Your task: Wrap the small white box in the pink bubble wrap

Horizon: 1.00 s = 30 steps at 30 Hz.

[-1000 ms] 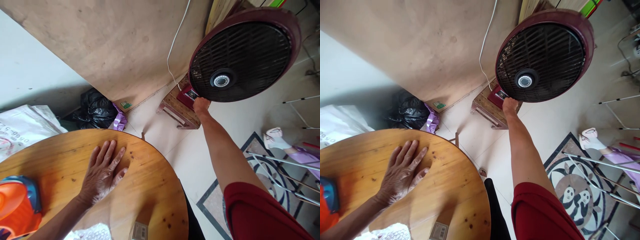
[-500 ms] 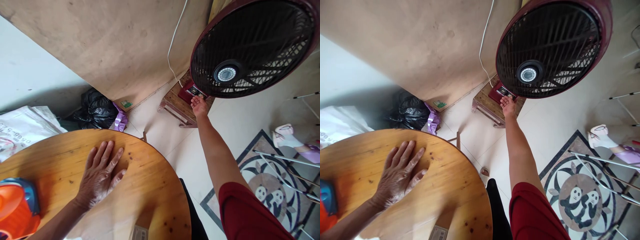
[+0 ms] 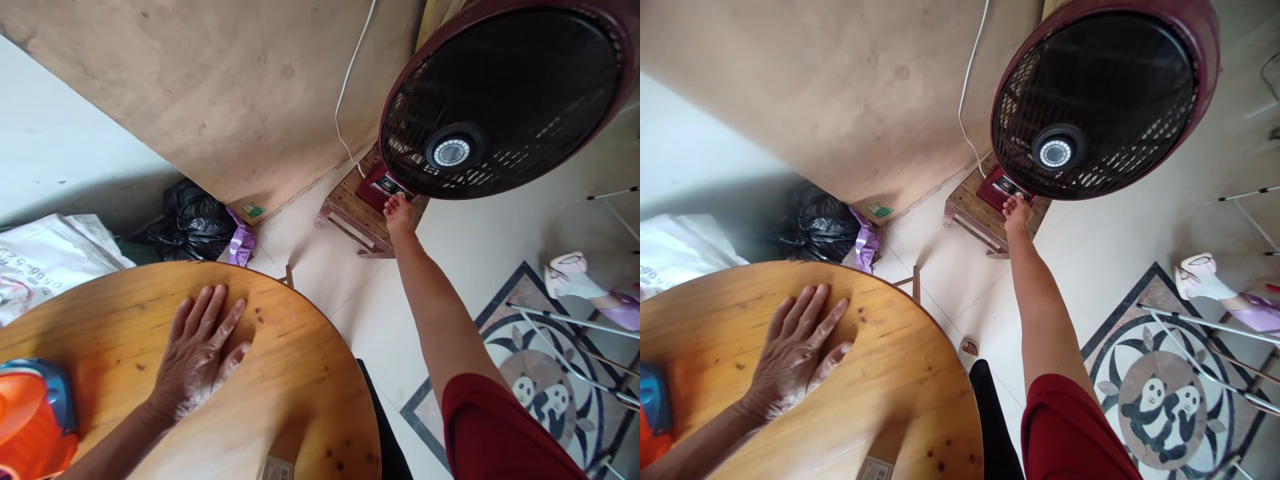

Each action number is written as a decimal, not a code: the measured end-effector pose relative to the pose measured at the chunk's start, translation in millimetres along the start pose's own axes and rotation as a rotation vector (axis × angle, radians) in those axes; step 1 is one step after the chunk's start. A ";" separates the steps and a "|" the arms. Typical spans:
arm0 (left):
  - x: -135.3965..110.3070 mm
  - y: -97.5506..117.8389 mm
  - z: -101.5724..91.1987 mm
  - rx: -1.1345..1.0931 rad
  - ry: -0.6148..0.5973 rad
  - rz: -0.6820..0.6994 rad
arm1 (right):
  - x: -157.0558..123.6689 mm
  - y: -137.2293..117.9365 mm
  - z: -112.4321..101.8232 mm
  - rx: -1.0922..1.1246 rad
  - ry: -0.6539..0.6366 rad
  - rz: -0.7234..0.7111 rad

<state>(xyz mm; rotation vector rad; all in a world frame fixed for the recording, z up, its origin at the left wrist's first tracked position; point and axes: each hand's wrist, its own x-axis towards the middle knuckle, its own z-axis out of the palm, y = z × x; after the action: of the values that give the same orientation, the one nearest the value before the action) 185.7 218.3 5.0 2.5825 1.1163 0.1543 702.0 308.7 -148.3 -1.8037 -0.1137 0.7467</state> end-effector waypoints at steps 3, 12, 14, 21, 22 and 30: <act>1.1 4.3 -1.2 -0.044 -0.001 -0.044 | -1.0 6.7 1.7 0.098 -0.019 -0.060; -0.4 2.0 1.1 0.017 -0.013 -0.052 | 0.8 28.8 8.2 0.261 -0.123 -0.251; -0.6 1.3 1.0 0.046 -0.014 -0.024 | -1.7 27.9 4.9 0.171 -0.136 -0.233; -0.4 1.2 1.7 0.030 -0.024 -0.023 | -26.6 -4.1 -32.0 -0.772 -0.044 -0.312; -0.5 0.7 2.1 0.025 -0.020 -0.023 | -27.7 -11.3 -35.3 -0.901 -0.019 -0.369; -0.8 0.4 1.7 0.004 -0.002 -0.016 | -6.7 -40.5 -12.1 -1.215 -0.016 -0.409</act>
<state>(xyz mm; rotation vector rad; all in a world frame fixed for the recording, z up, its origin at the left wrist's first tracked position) 185.8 217.1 3.6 2.5761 1.1368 0.1457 714.6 310.8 -107.4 -2.7560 -1.1045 0.3763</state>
